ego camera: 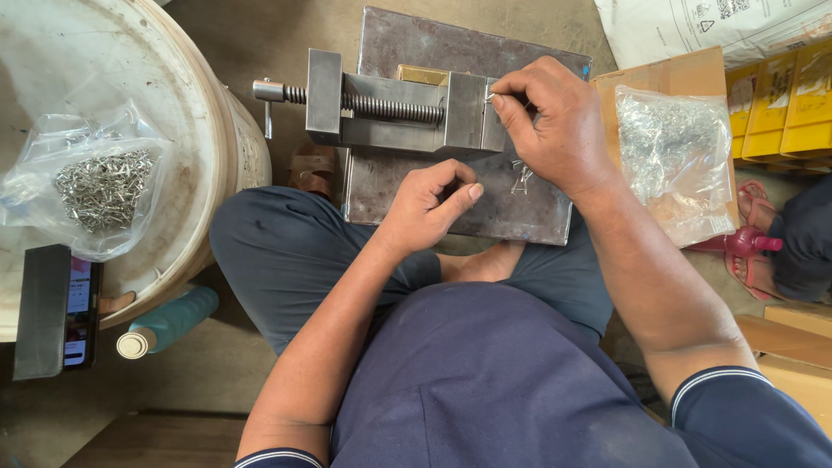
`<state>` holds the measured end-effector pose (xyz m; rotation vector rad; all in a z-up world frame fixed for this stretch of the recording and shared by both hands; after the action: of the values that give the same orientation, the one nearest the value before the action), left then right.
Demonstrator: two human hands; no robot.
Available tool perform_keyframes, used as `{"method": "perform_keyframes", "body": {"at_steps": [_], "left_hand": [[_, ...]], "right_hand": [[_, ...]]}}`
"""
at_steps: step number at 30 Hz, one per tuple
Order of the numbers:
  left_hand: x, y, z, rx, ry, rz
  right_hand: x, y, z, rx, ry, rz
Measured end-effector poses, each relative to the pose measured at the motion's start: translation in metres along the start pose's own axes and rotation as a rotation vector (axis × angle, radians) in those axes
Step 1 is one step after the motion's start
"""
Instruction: The person sits on the floor and uses a bench vise to assemble small metal pins. They pick up pins from a pile, place them into the vise, and tighten the screw to secure them. The person also uses a small wooden block to assist in the process.
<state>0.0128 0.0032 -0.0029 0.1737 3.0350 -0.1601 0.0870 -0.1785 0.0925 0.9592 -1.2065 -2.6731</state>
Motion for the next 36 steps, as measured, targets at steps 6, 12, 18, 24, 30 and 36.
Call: {"method": "perform_keyframes", "body": {"at_steps": [6,12,18,24,30,36], "left_hand": [[0.000,0.000,0.002,-0.006,-0.034,-0.006],[-0.001,-0.001,-0.006,-0.019,-0.043,-0.025],[0.003,-0.003,0.010,0.060,-0.085,0.008],[0.001,-0.004,0.009,0.023,-0.087,0.025],[0.000,-0.005,0.007,-0.008,-0.066,0.020],[0.001,-0.004,0.008,-0.008,-0.085,0.013]], "right_hand": [[0.004,0.000,-0.001,0.003,0.023,-0.005],[0.032,0.021,-0.016,-0.022,-0.086,-0.060],[0.103,0.039,-0.040,0.044,-0.293,0.053],[0.131,0.036,-0.028,0.133,-0.210,0.080],[0.118,0.026,-0.022,0.152,-0.173,0.083],[0.112,0.029,-0.018,0.205,-0.109,0.087]]}}
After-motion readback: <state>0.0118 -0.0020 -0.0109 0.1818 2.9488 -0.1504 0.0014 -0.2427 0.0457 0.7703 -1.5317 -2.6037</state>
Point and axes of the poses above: each hand's wrist, its own x-axis away from the middle knuckle, its own y-axis out of the back of the hand, z = x × y, the point moved 1 cm from there along -x, towards the middle knuckle, and after that the axes turned 12 degrees about -z, right-handed, at the moved point
